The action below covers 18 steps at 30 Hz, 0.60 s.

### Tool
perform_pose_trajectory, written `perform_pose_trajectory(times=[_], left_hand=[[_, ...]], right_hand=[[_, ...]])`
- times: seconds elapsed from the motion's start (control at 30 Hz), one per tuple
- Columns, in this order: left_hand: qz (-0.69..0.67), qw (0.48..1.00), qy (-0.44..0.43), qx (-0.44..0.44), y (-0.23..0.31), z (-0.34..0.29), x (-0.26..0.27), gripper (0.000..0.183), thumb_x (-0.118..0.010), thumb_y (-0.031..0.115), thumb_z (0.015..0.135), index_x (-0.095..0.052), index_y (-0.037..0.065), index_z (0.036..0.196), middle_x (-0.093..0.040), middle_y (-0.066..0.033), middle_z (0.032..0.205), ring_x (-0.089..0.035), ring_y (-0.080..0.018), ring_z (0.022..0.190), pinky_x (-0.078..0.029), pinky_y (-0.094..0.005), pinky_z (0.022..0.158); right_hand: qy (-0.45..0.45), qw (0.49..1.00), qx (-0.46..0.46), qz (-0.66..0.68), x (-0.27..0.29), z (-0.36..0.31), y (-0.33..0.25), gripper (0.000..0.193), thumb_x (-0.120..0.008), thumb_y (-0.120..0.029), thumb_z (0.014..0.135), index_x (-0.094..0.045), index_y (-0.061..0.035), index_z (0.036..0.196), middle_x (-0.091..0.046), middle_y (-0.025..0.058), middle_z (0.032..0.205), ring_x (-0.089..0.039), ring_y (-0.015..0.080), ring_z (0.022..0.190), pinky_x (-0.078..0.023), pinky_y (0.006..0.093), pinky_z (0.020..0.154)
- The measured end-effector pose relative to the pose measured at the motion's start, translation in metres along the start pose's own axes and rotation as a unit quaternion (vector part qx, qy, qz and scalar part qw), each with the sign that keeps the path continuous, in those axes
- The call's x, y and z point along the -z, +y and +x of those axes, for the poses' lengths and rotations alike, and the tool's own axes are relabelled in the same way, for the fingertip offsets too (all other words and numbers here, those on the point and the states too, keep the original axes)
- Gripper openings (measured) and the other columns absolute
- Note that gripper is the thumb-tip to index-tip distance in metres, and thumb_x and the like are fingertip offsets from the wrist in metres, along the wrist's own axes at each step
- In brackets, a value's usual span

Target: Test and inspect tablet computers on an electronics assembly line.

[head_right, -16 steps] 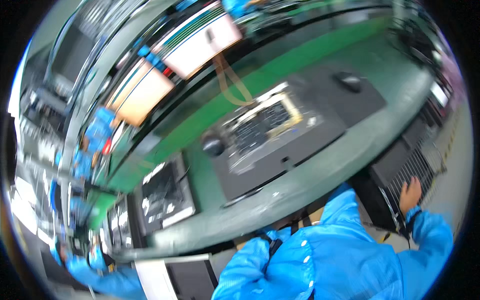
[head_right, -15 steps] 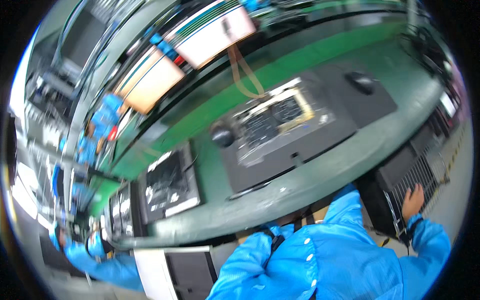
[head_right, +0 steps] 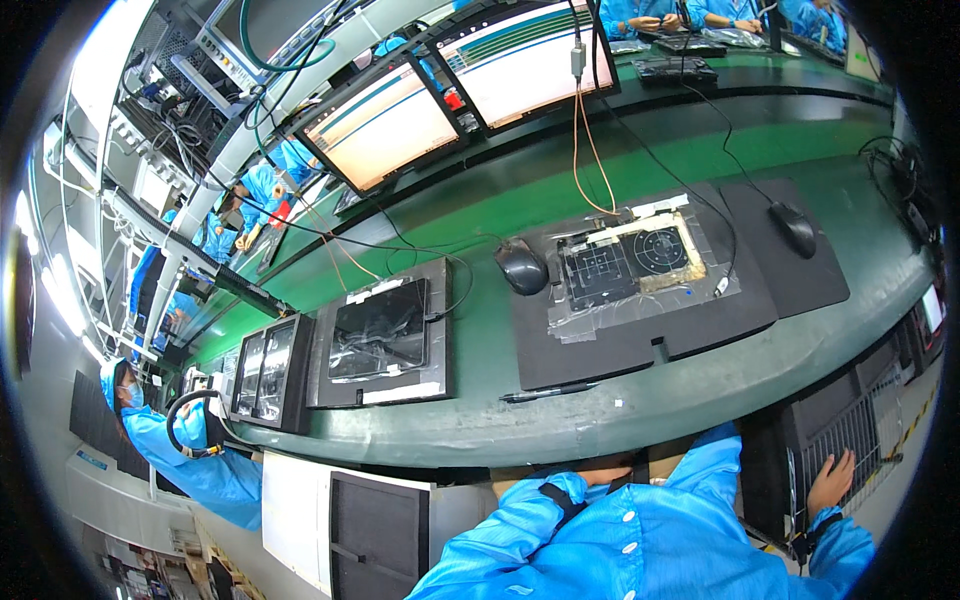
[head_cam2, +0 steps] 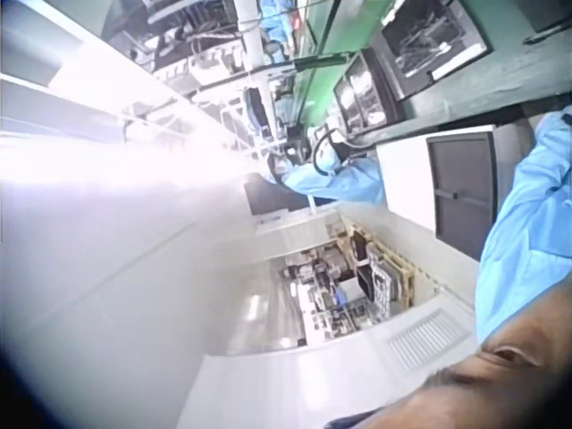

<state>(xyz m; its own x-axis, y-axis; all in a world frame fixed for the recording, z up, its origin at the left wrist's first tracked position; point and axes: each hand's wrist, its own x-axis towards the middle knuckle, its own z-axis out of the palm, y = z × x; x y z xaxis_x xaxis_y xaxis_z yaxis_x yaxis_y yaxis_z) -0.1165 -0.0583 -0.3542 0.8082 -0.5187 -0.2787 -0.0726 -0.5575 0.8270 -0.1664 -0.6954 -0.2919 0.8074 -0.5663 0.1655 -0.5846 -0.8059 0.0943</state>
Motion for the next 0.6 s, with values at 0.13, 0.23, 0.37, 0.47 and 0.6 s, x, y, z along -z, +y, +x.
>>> perform_pose_trajectory(times=[0.13, 0.23, 0.37, 0.47, 0.6], left_hand=[[0.045, 0.998, 0.045, 0.017, 0.024, 0.000, 0.029, 0.058, -0.062, 0.042, 0.109, -0.062, 0.004, 0.153, -0.064, -0.0234, 0.153, -0.063, -0.0400, 0.137, -0.049, -0.0474, 0.117], [0.028, 0.998, 0.049, 0.035, 0.092, -0.017, 0.059, 0.059, -0.061, 0.042, 0.111, -0.060, 0.003, 0.154, -0.062, -0.0229, 0.156, -0.062, -0.0395, 0.139, -0.049, -0.0460, 0.118], [-0.126, 0.989, 0.000, -0.072, 0.208, -0.093, 0.123, 0.050, -0.063, 0.036, 0.113, -0.064, -0.001, 0.148, -0.066, -0.0234, 0.150, -0.063, -0.0416, 0.136, -0.049, -0.0453, 0.118], [-0.104, 0.981, 0.041, -0.158, 0.271, -0.183, 0.192, 0.043, -0.069, 0.028, 0.110, -0.069, 0.000, 0.143, -0.071, -0.0210, 0.142, -0.065, -0.0380, 0.135, -0.050, -0.0479, 0.116], [0.009, 0.898, 0.424, -0.115, 0.296, -0.259, 0.253, 0.040, -0.078, 0.017, 0.100, -0.071, -0.003, 0.135, -0.075, -0.0199, 0.133, -0.070, -0.0371, 0.125, -0.053, -0.0463, 0.110]], right_hand=[[0.010, 1.000, 0.011, 0.003, -0.003, -0.001, 0.005, 0.057, -0.047, -0.037, 0.119, -0.048, -0.0010, 0.163, -0.045, 0.0214, 0.171, -0.041, 0.0402, 0.159, -0.031, 0.0504, 0.131], [0.016, 1.000, 0.022, 0.004, -0.005, 0.000, 0.008, 0.057, -0.046, -0.038, 0.119, -0.048, -0.0005, 0.162, -0.045, 0.0221, 0.170, -0.041, 0.0405, 0.158, -0.031, 0.0505, 0.130], [-0.012, 1.000, 0.011, -0.024, -0.009, 0.003, 0.013, 0.056, -0.046, -0.037, 0.119, -0.049, -0.0006, 0.162, -0.046, 0.0227, 0.170, -0.042, 0.0406, 0.157, -0.033, 0.0503, 0.130], [0.010, 1.000, 0.026, -0.002, -0.015, 0.003, 0.019, 0.056, -0.046, -0.038, 0.119, -0.049, -0.0008, 0.162, -0.047, 0.0231, 0.170, -0.044, 0.0414, 0.156, -0.034, 0.0508, 0.129], [0.039, 0.998, 0.041, -0.009, -0.025, 0.004, 0.024, 0.056, -0.046, -0.038, 0.119, -0.051, -0.0005, 0.161, -0.049, 0.0240, 0.168, -0.046, 0.0426, 0.154, -0.036, 0.0510, 0.128]])
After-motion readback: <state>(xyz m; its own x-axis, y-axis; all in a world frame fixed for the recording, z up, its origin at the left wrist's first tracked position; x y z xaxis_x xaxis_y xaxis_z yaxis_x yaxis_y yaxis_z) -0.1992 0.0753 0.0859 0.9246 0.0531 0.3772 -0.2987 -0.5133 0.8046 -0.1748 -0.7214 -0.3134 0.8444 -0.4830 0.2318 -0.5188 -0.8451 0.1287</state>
